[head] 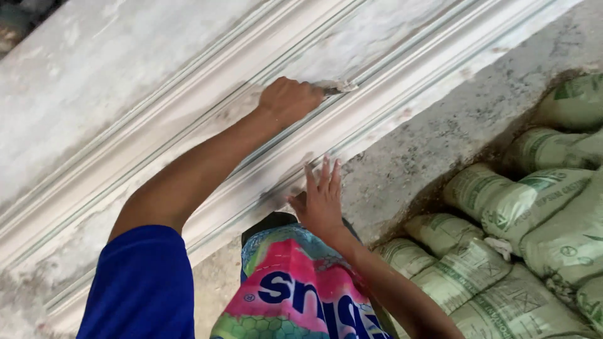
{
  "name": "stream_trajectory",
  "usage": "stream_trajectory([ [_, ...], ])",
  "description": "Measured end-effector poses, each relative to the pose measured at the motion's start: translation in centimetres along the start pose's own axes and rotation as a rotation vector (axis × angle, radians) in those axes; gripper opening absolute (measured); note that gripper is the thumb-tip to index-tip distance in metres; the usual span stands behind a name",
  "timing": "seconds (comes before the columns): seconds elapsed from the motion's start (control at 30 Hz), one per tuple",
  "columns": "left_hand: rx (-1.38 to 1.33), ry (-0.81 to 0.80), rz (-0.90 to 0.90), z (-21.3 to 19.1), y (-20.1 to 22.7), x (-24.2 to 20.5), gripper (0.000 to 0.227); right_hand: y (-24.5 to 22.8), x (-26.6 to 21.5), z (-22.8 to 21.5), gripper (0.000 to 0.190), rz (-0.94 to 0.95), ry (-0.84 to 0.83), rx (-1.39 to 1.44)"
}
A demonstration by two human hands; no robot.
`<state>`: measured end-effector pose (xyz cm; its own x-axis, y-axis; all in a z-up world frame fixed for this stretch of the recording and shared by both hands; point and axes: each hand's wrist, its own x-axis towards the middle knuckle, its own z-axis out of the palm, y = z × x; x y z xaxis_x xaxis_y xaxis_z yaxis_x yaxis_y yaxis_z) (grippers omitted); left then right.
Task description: The person uses a metal scraper to remove residue from long white decorative moldings laid on a workbench. They repeatedly scrape along the grooves and edges, occasionally adjusting their grip and position to reach different sections.
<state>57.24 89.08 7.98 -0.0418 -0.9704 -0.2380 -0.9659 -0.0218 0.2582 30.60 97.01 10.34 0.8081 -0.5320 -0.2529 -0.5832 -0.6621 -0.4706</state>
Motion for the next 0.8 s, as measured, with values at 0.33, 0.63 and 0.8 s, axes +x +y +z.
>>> stream_trajectory([
  [0.33, 0.053, -0.079, -0.133, -10.0, 4.6, -8.0, 0.039, 16.7, 10.3, -7.6, 0.092, 0.135, 0.322, -0.065],
  [0.63, 0.088, -0.188, -0.089, -5.2, 2.7, 6.7, 0.025, 23.3, 15.3, -13.3, 0.093, 0.035, 0.422, -0.092],
  [0.8, 0.060, -0.117, -0.023, -7.6, 4.0, 19.2, 0.021, 27.8, 17.9, -17.8, 0.084, 0.022, 0.268, -0.056],
])
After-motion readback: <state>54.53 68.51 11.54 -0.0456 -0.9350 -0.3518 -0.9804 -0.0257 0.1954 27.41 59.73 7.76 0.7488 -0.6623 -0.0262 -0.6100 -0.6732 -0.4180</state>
